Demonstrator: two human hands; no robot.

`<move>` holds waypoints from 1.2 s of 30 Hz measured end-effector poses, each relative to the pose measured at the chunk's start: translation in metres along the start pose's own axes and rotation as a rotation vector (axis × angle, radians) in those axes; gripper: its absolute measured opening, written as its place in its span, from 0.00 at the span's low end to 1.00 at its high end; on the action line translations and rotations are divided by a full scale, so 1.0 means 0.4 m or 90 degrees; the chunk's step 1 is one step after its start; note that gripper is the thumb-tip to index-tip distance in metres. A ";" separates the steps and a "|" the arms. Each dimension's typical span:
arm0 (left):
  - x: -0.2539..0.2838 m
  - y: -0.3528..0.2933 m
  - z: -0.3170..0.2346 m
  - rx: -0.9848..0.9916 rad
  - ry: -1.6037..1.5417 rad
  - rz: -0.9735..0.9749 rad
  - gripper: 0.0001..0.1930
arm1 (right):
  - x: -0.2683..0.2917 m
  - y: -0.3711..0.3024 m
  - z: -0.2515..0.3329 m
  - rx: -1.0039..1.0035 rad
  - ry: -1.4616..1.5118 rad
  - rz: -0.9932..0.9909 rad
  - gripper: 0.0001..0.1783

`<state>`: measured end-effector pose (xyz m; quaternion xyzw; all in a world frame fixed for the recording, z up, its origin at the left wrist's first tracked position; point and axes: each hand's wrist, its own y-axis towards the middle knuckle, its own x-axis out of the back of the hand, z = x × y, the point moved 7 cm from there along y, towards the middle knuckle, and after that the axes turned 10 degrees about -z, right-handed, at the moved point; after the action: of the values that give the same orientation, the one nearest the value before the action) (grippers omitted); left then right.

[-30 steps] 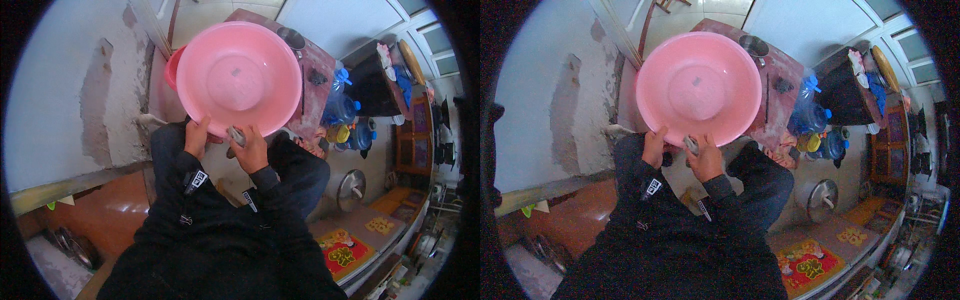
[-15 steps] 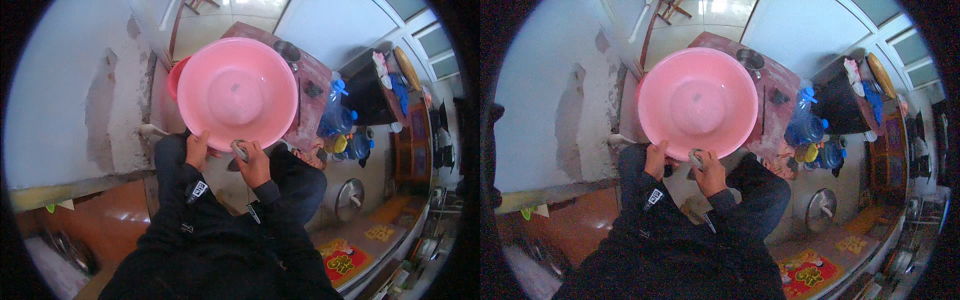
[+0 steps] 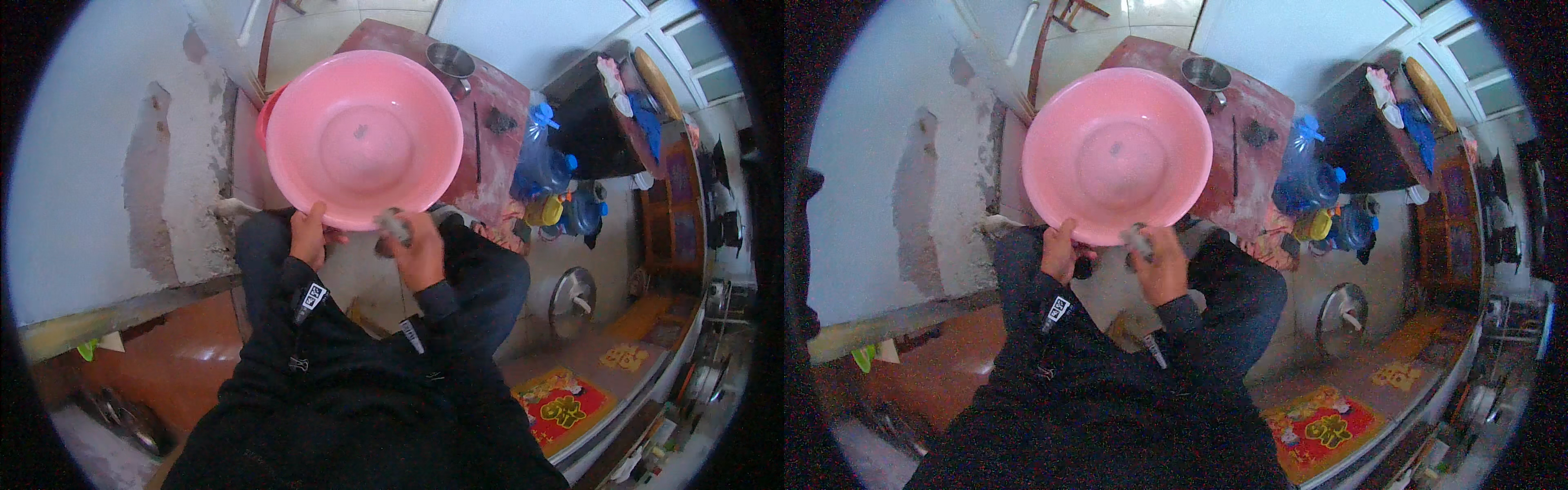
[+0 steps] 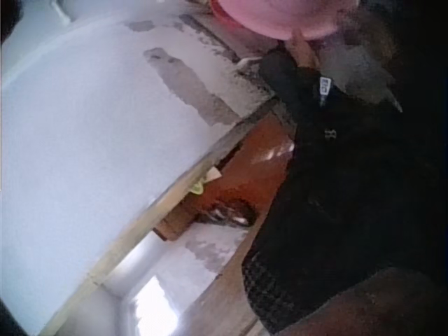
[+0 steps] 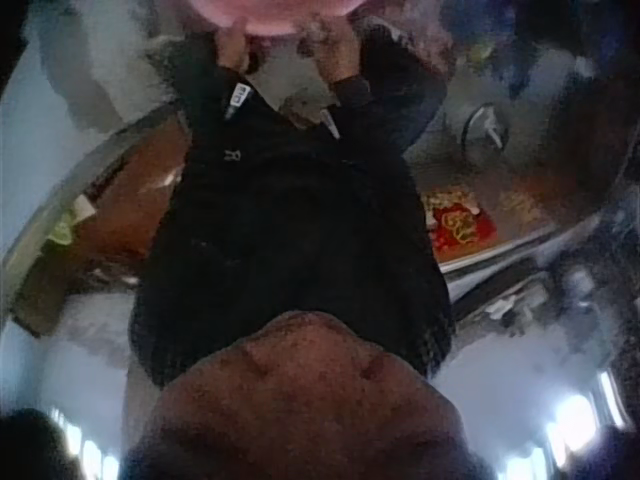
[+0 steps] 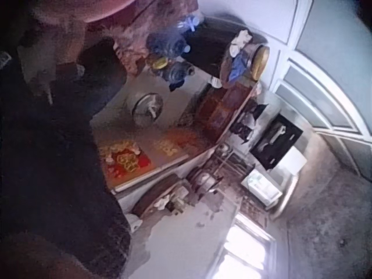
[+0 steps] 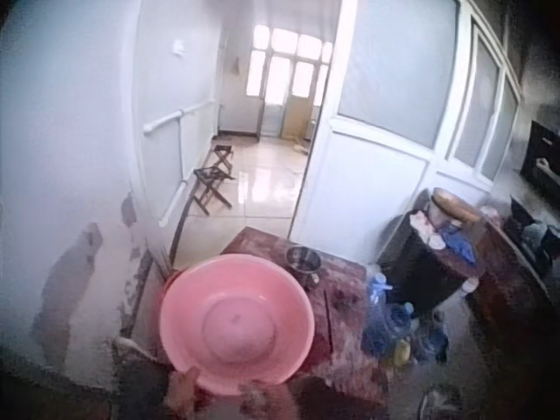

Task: The person washes a pink plastic basin using a cloth. They scrub the interior and exterior surfaces, flip the basin to access the bottom, and continue wiping all sides. The basin is held and rotated by hand throughout the process.

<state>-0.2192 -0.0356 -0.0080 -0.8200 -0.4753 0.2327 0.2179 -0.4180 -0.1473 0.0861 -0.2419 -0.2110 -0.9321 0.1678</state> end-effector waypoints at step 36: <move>-0.074 -0.141 0.014 0.075 0.025 0.152 0.22 | 0.098 0.049 -0.072 -0.136 0.050 -0.070 0.17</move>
<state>-0.2736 -0.0354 0.0254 -0.8610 -0.3554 0.2683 0.2457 -0.4533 -0.1861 0.0897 -0.2101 -0.1168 -0.9658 0.0975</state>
